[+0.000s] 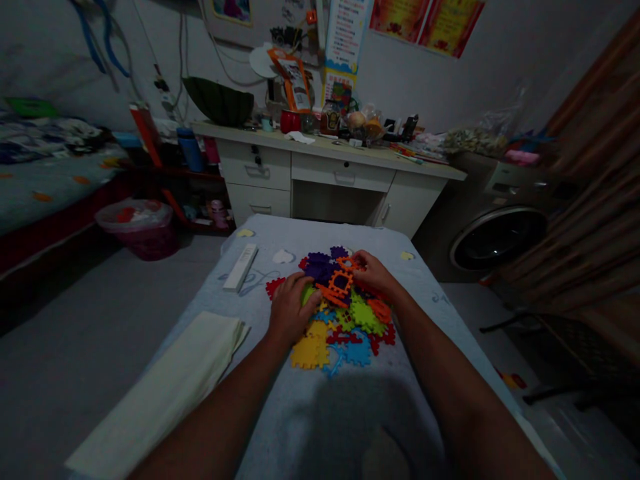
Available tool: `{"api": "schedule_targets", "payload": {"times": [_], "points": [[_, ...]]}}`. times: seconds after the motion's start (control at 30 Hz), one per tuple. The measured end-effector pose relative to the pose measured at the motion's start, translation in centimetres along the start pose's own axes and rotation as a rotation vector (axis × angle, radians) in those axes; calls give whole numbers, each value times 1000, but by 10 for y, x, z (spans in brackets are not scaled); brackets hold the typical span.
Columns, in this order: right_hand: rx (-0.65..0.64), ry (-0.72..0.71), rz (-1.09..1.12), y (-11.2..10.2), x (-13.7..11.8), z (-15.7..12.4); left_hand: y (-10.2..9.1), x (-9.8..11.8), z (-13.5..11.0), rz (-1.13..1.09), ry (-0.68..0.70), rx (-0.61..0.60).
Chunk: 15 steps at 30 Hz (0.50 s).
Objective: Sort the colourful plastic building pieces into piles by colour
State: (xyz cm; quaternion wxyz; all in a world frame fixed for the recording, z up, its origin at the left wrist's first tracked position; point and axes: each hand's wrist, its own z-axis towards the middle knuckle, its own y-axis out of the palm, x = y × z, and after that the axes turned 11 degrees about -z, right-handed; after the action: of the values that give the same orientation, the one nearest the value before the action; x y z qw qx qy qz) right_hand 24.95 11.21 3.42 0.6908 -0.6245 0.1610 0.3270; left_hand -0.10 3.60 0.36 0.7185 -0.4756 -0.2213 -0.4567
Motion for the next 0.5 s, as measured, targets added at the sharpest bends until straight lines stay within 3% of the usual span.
{"api": "schedule_targets", "payload": {"times": [0.23, 0.37, 0.43, 0.5], "points": [[-276, -253, 28, 1, -62, -26, -5, 0, 0, -146, -12, 166], [-440, -355, 36, -9, -81, -31, -12, 2, -3, -120, -3, 209], [-435, -321, 38, -11, -80, -24, -16, 3, -4, -74, -10, 237], [-302, -196, -30, -8, -74, -14, -18, 3, -6, -5, -56, 245]]}}
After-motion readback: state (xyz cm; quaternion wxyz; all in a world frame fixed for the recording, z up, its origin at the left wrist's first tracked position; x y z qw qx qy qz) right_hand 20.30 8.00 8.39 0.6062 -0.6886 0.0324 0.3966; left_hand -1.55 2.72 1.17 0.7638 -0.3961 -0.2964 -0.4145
